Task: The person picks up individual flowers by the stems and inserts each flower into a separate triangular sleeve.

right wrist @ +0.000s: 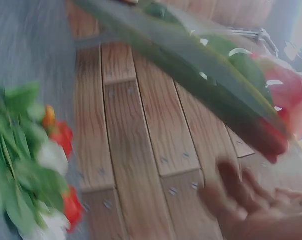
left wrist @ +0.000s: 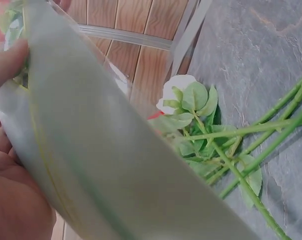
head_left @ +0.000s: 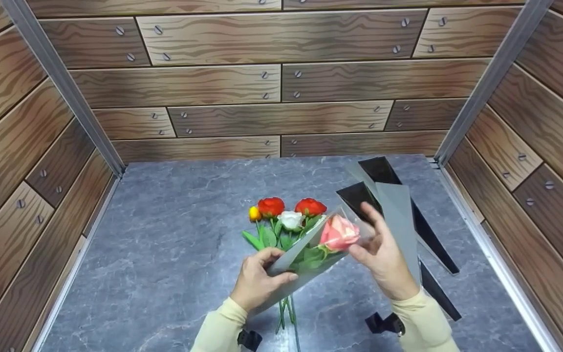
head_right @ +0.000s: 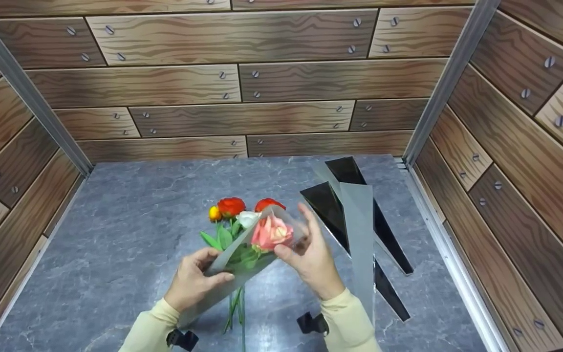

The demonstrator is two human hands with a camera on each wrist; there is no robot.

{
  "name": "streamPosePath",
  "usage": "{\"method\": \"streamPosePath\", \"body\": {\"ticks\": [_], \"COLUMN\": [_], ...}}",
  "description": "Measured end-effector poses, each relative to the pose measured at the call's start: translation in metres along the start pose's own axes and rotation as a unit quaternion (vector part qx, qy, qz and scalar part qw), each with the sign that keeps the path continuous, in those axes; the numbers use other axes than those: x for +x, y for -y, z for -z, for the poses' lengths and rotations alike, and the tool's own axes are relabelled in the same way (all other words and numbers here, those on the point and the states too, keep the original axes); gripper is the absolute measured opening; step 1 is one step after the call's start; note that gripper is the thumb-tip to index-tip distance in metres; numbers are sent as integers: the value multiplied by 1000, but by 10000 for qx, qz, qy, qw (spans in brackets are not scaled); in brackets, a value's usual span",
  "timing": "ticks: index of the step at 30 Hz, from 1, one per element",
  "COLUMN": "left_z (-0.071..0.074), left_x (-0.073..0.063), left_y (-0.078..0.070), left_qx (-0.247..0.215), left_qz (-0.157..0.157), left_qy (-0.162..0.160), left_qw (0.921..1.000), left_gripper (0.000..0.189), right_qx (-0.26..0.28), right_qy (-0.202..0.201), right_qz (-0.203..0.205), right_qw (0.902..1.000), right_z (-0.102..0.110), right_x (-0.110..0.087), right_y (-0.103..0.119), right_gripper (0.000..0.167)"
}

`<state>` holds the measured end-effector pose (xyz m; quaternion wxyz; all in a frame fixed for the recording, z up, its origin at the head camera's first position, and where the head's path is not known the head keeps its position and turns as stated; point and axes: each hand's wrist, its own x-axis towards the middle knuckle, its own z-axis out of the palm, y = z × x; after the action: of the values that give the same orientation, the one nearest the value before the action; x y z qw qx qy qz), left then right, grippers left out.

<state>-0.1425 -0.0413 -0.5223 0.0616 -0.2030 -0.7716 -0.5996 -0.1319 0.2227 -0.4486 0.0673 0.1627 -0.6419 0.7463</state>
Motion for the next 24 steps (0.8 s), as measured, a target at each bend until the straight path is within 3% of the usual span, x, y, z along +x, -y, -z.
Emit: {"method": "streamPosePath", "body": {"ticks": [2,5,8,13,16,19,24], "left_z": [0,0,3,8,10,10,12], "left_x": [0,-1,-2,-10,-15,-19,-24], "left_y": [0,-1,1,9,13,15,17], "left_qx": [10,64,105,226,301,318,300], "left_qz": [-2,27,127,427,494,478,469], "left_qy": [19,97,373,1264,1618,1724,1586], "left_qw": [10000,9999,9992,9908,9851,9834,9858], "left_gripper": [37,39,43,40,30,23,16], "right_qx": [366,434,679,1295,1505,1517,1612], "right_qy": [-74,-437,-746,-1024,-1170,-1278,-1445], "right_qz": [-214,-250,-193,69,165,113,-22], "right_qw": [9991,9978,9947,9863,9815,9801,9763], "right_z": [-3,-8,-10,-8,-3,1,11], "right_x": [0,-1,-1,0,1,2,2], "right_y": [-3,-8,-9,-6,-4,-3,-2], "right_gripper": [70,45,30,25,23,21,17]}}
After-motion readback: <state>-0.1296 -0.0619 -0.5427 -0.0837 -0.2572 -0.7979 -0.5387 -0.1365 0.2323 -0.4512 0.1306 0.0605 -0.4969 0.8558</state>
